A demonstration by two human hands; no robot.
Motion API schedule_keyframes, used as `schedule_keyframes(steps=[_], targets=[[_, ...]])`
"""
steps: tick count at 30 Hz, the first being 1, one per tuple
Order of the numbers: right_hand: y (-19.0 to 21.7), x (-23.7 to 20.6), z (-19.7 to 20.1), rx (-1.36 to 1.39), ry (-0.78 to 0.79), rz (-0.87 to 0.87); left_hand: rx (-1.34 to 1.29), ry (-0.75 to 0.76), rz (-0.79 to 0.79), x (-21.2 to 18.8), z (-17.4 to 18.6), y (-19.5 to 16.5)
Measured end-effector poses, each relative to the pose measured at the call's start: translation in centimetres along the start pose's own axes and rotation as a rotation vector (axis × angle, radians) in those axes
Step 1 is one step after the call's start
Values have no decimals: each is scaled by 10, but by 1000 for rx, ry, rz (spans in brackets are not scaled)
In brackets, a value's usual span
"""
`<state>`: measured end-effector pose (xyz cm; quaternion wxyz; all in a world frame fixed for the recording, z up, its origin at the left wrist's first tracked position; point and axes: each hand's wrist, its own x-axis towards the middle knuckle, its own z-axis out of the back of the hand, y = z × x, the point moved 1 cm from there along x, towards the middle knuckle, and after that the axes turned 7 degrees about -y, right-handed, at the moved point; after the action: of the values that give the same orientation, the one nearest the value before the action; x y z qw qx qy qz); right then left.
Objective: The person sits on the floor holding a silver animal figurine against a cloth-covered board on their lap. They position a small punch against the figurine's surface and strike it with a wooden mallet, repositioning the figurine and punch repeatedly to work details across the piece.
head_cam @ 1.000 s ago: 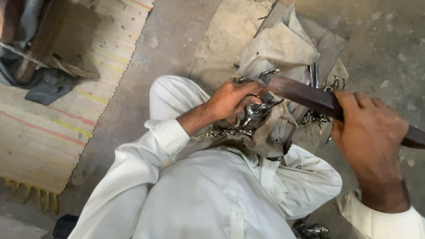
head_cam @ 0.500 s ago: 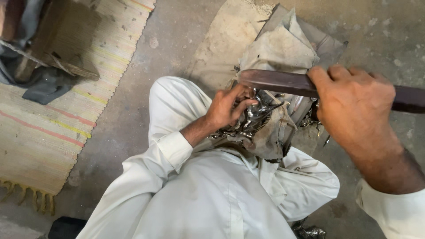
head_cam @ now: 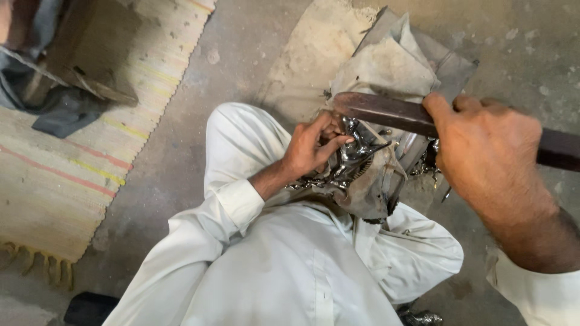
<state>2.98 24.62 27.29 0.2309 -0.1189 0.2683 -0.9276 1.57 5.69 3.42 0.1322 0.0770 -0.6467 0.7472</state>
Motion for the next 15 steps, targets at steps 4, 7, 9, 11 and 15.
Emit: schedule_keyframes(steps=[4, 7, 9, 11, 15], targets=[[-12, -6, -9, 278, 148, -102, -197, -73, -106, 3, -3, -3], [-20, -11, -22, 441, 158, -168, -97, -53, -161, 10, -5, -5], [-21, -16, -33, 481, 77, -171, -42, -45, -201, 11, -6, -7], [-21, -25, -39, 501, -53, -154, -29, -40, -201, 10, -7, -8], [-22, -32, -38, 489, -333, -88, 3, -66, -179, 7, -9, -10]])
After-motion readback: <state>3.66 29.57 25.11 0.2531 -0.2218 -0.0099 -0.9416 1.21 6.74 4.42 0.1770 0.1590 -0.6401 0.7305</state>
